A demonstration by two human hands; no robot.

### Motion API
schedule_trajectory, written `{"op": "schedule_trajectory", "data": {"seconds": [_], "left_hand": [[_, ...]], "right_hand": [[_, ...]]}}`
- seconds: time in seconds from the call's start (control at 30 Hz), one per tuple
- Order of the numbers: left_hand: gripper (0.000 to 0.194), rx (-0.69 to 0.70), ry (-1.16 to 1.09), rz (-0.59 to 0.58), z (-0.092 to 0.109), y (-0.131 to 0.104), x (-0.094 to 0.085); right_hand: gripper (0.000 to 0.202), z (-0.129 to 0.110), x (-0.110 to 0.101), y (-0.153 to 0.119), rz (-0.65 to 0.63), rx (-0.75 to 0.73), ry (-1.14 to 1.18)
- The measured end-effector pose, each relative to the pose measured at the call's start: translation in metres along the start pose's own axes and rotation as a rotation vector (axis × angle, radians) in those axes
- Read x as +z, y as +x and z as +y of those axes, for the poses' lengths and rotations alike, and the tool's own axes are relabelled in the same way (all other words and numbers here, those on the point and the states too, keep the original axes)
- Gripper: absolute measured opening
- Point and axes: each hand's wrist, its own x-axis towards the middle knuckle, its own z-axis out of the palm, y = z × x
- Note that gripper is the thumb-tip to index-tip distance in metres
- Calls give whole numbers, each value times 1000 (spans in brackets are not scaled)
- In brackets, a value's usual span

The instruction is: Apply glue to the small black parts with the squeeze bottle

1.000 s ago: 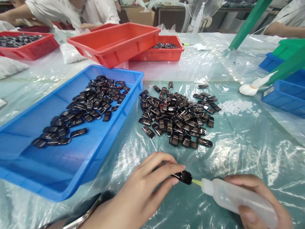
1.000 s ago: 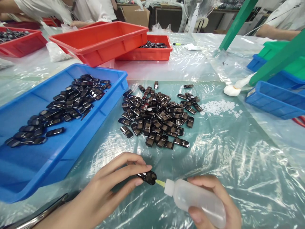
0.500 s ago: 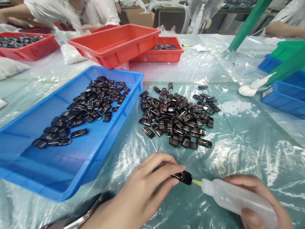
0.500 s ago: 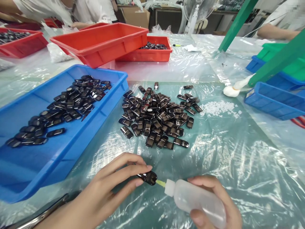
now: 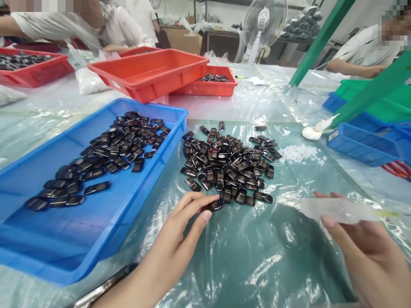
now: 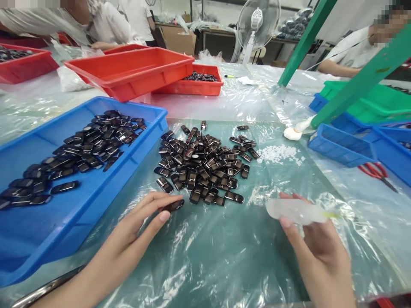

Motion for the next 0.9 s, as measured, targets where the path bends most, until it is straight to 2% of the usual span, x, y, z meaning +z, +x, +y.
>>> {"op": "schedule_trajectory", "data": {"seconds": [0.13,0.27,0.37,0.5,0.6,0.7,0.8,0.9], "left_hand": [[31,9,-13,-47,-2,-4,5],[30,31,-17,-81,-6,-5,7],[31,61,-6,-127,-8,-4,7],[26,84,-21,-142,-10,-1,7],[24,64,-35,-142,-10,-1,7],[26,57,-64,-155,-10,-2,7],[27,39,-95,-145,-7,-4,8],[28,45,-108,-184,-6,-6,9]], "right_hand": [[45,1,2,26,-125,-74,-108],[64,8,-22,46,-200,-185,-251],[45,11,-35,79,-191,-260,-342],[30,19,-23,142,-208,-323,-486],[21,27,-8,174,-256,-339,-591],[19,31,0,181,-256,-343,-650],[21,27,1,173,-226,-324,-650],[19,15,-5,162,-189,-295,-586]]}}
